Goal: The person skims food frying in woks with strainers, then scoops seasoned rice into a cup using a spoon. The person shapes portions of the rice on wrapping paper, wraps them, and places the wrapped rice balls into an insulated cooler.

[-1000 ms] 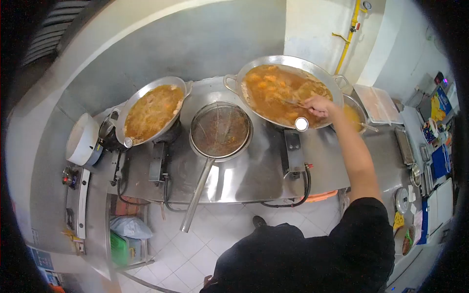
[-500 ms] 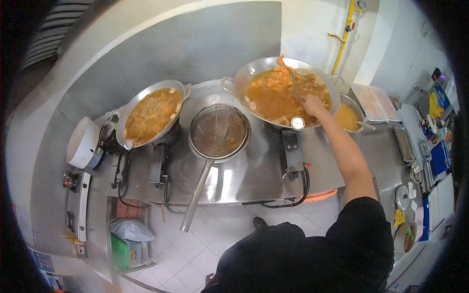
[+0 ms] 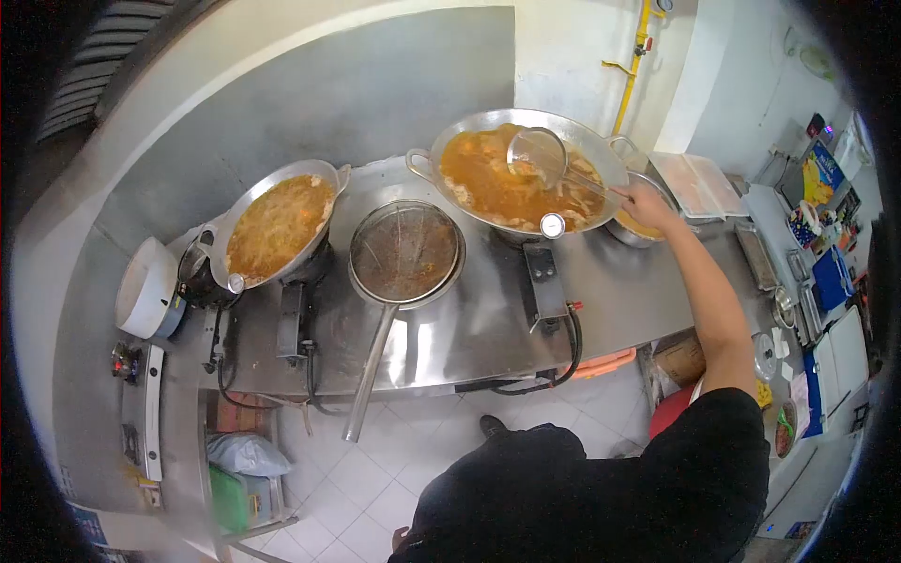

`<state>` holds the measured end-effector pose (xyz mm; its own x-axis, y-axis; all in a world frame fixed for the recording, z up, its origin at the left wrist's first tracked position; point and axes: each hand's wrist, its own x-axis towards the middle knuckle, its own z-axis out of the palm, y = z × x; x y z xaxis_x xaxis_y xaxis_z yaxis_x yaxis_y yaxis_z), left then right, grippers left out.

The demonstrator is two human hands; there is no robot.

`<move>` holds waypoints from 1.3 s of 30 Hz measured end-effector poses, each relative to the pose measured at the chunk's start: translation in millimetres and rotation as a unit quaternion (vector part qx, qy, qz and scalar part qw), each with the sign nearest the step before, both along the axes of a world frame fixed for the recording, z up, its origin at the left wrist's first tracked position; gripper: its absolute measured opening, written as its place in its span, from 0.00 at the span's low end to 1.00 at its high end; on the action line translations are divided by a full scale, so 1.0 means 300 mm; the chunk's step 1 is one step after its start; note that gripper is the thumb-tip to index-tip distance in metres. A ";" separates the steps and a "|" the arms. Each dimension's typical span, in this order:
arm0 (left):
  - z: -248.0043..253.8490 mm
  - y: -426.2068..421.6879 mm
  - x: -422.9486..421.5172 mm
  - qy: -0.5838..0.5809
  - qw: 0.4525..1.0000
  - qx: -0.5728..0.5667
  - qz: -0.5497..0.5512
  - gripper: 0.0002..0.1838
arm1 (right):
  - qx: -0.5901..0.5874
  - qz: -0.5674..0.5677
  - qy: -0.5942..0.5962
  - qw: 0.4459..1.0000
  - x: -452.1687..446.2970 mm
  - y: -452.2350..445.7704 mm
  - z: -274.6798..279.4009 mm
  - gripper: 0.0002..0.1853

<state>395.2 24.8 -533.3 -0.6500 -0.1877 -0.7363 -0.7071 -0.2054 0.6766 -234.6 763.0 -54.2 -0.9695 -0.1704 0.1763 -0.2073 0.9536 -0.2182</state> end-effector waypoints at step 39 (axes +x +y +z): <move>0.219 1.195 1.467 -0.272 0.927 -0.055 0.254 0.28 | -0.767 -0.033 -0.449 0.457 0.646 -0.975 -0.878 0.28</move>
